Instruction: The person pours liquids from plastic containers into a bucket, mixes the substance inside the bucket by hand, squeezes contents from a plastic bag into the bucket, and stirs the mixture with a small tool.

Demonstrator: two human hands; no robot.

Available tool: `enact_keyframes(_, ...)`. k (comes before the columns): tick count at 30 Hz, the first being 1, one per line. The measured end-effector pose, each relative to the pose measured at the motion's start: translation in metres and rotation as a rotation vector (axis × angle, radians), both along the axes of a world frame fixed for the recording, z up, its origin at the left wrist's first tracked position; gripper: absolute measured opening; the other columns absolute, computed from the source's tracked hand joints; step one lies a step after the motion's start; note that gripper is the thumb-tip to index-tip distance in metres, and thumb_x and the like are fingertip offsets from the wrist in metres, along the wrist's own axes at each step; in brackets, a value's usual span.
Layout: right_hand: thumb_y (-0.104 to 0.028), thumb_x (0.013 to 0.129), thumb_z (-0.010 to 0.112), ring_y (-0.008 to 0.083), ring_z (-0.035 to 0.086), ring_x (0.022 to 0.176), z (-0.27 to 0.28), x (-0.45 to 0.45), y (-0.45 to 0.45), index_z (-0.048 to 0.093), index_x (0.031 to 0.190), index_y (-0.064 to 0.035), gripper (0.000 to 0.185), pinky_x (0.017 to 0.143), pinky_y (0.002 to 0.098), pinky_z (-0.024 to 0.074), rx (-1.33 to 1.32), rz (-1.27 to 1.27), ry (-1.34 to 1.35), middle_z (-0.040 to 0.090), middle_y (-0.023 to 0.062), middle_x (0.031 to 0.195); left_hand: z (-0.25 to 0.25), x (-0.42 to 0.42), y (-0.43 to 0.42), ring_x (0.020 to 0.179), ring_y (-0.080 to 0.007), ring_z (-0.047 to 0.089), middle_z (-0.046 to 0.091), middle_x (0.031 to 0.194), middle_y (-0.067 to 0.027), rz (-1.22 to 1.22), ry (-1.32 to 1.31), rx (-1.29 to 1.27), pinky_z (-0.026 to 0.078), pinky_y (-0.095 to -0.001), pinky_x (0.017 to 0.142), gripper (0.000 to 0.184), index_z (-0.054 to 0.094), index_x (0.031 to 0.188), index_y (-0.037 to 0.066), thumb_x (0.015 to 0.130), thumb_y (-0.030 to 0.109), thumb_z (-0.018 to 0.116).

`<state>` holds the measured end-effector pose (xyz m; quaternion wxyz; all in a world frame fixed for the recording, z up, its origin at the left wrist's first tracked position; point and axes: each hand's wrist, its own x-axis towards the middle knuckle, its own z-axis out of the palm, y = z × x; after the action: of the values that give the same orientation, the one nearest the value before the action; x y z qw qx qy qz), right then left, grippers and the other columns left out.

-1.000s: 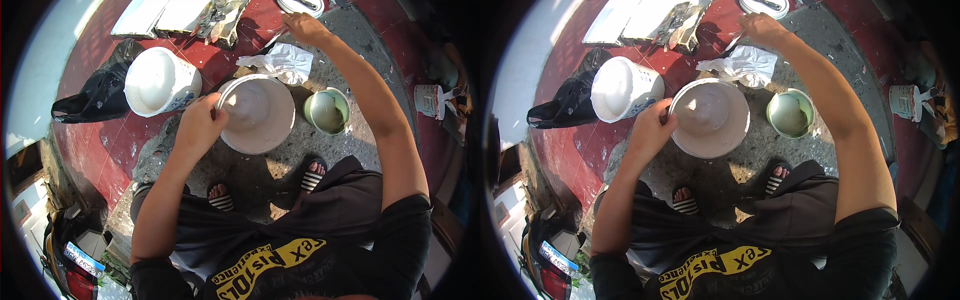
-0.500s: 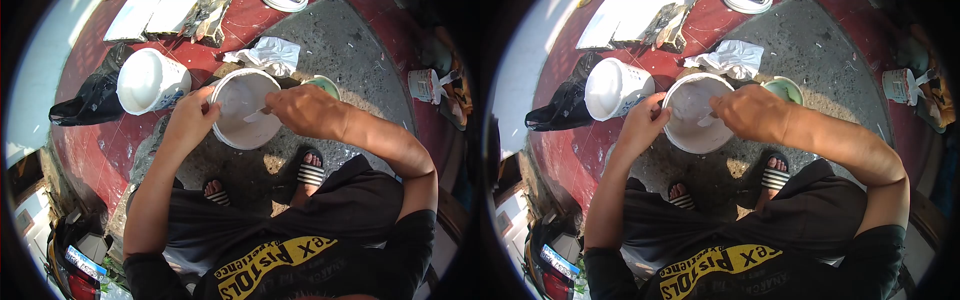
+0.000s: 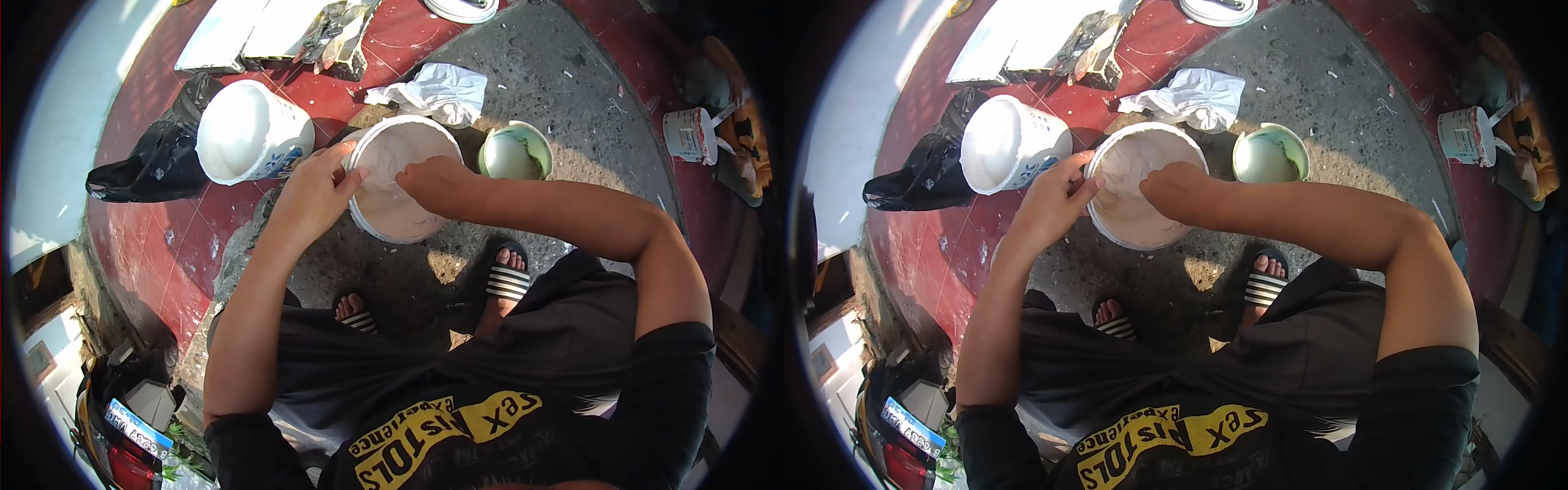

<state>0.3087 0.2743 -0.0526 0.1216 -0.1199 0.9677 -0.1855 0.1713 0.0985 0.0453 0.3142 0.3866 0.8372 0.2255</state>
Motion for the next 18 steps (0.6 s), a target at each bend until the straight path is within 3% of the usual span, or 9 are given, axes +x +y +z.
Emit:
enact_keyframes(4, -0.006, 0.082, 0.06, 0.0335, 0.07, 0.077, 0.014, -0.016, 0.0, 0.058, 0.101, -0.001, 0.02, 0.065, 0.0413, 0.0564, 0.123, -0.171, 0.054, 0.066, 0.0145, 0.091, -0.002, 0.0, 0.001, 0.065, -0.0142, 0.057, 0.058, 0.073, -0.0072, 0.01, -0.055, 0.038, 0.048, -0.0313, 0.065, 0.046, 0.053, 0.135, 0.004, 0.096, 0.026, 0.063)
enact_keyframes(7, -0.007, 0.082, 0.061, 0.0322, 0.071, 0.076, 0.005, -0.022, -0.004, 0.059, 0.099, 0.0003, 0.019, 0.064, 0.0413, 0.0564, 0.1, -0.134, 0.132, 0.066, 0.0147, 0.09, -0.004, 0.003, 0.0, 0.065, -0.0142, 0.057, 0.058, 0.074, -0.0077, 0.018, -0.073, 0.057, 0.048, -0.0315, 0.065, 0.045, 0.054, 0.134, 0.004, 0.096, 0.026, 0.063)
enact_keyframes(10, -0.008, 0.082, 0.06, 0.0307, 0.071, 0.077, 0.002, -0.012, -0.011, 0.059, 0.097, 0.0026, 0.018, 0.064, 0.039, 0.0569, 0.019, 0.101, 0.132, 0.067, 0.017, 0.079, -0.005, 0.0, -0.001, 0.065, -0.0138, 0.057, 0.059, 0.074, -0.0078, 0.014, -0.042, 0.061, 0.048, -0.0315, 0.065, 0.043, 0.054, 0.133, 0.003, 0.096, 0.025, 0.063)
enact_keyframes(12, -0.007, 0.083, 0.059, 0.0308, 0.072, 0.077, 0.006, -0.007, -0.003, 0.061, 0.093, 0.0013, 0.013, 0.063, 0.0406, 0.0569, -0.009, -0.147, -0.006, 0.068, 0.0178, 0.079, -0.008, 0.0, -0.008, 0.065, -0.0135, 0.057, 0.059, 0.074, -0.0076, 0.004, -0.029, 0.059, 0.048, -0.0315, 0.065, 0.043, 0.055, 0.132, 0.003, 0.096, 0.025, 0.063)
enact_keyframes(14, -0.007, 0.083, 0.059, 0.0312, 0.072, 0.077, 0.005, -0.016, -0.007, 0.063, 0.089, 0.0006, 0.011, 0.063, 0.0415, 0.0569, 0.05, -0.231, 0.023, 0.069, 0.0198, 0.083, -0.008, 0.0, -0.005, 0.065, -0.0136, 0.057, 0.059, 0.074, -0.0074, -0.012, -0.041, 0.073, 0.048, -0.0314, 0.065, 0.042, 0.055, 0.131, 0.003, 0.096, 0.025, 0.063)
enact_keyframes(16, -0.007, 0.083, 0.059, 0.031, 0.072, 0.074, 0.002, -0.018, -0.011, 0.065, 0.088, 0.0008, 0.011, 0.064, 0.0412, 0.0569, 0.169, -0.155, 0.096, 0.07, 0.0198, 0.085, -0.009, 0.001, -0.005, 0.065, -0.0136, 0.056, 0.059, 0.074, -0.0071, 0.0, -0.045, 0.076, 0.048, -0.0314, 0.065, 0.041, 0.055, 0.131, 0.004, 0.096, 0.025, 0.063)
enact_keyframes(18, -0.007, 0.083, 0.06, 0.0306, 0.071, 0.073, -0.005, -0.013, -0.016, 0.064, 0.089, 0.0014, 0.011, 0.063, 0.0404, 0.0569, 0.102, -0.067, 0.051, 0.069, 0.0188, 0.085, -0.008, 0.001, -0.004, 0.065, -0.0135, 0.056, 0.059, 0.074, -0.0069, 0.017, -0.049, 0.075, 0.048, -0.0314, 0.065, 0.041, 0.056, 0.13, 0.004, 0.096, 0.025, 0.063)
